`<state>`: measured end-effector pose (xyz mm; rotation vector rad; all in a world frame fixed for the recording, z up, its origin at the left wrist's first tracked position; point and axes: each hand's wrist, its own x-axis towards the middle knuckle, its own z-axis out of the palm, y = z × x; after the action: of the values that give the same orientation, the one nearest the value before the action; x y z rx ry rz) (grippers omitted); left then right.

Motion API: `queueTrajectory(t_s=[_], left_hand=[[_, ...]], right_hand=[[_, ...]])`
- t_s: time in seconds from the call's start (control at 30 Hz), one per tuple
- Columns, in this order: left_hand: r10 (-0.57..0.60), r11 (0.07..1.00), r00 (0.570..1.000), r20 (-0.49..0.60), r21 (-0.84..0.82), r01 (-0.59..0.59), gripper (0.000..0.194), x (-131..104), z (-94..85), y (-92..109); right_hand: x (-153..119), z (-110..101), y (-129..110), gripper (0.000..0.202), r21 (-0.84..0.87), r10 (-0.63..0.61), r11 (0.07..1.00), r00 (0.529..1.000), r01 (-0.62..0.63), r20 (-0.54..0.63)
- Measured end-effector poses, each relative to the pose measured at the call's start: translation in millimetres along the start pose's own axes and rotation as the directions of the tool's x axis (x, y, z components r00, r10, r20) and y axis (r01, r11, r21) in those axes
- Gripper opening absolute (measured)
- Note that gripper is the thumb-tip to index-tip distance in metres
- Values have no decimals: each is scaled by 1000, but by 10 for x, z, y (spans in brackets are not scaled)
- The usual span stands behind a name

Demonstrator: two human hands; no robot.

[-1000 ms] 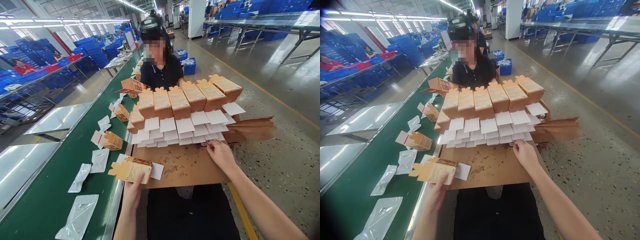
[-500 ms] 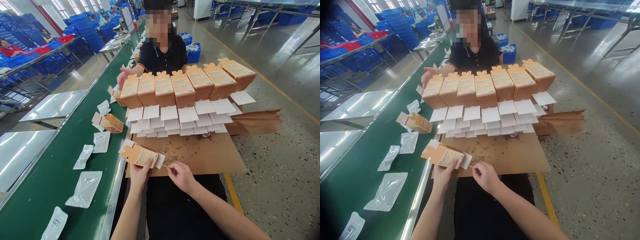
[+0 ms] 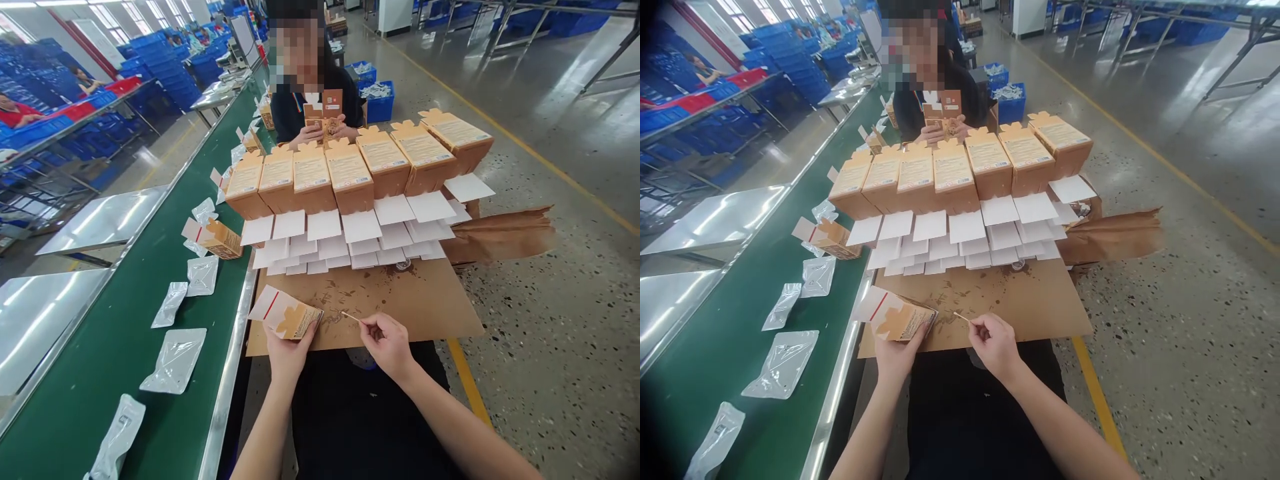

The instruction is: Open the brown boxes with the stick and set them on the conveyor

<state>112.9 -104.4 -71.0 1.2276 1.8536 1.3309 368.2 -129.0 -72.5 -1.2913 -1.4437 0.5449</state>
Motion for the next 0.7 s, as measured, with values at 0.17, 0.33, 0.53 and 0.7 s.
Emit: queueTrajectory(t_s=[0.17,0.33,0.53,0.7], left_hand=[[-17,985,998,-60,171,27,95,-66,34,147],[-57,980,994,-96,182,74,88,-99,137,129],[-28,990,994,-109,135,43,88,48,-82,136],[-130,971,876,-464,117,207,97,332,-979,-69]], right_hand=[[-98,-199,-59,26,14,61,998,998,-61,-30],[-132,-264,-109,32,18,133,991,991,-133,-11],[-76,-313,-159,34,43,83,996,996,-84,18],[-11,-467,-139,35,33,101,994,995,-101,-1]])
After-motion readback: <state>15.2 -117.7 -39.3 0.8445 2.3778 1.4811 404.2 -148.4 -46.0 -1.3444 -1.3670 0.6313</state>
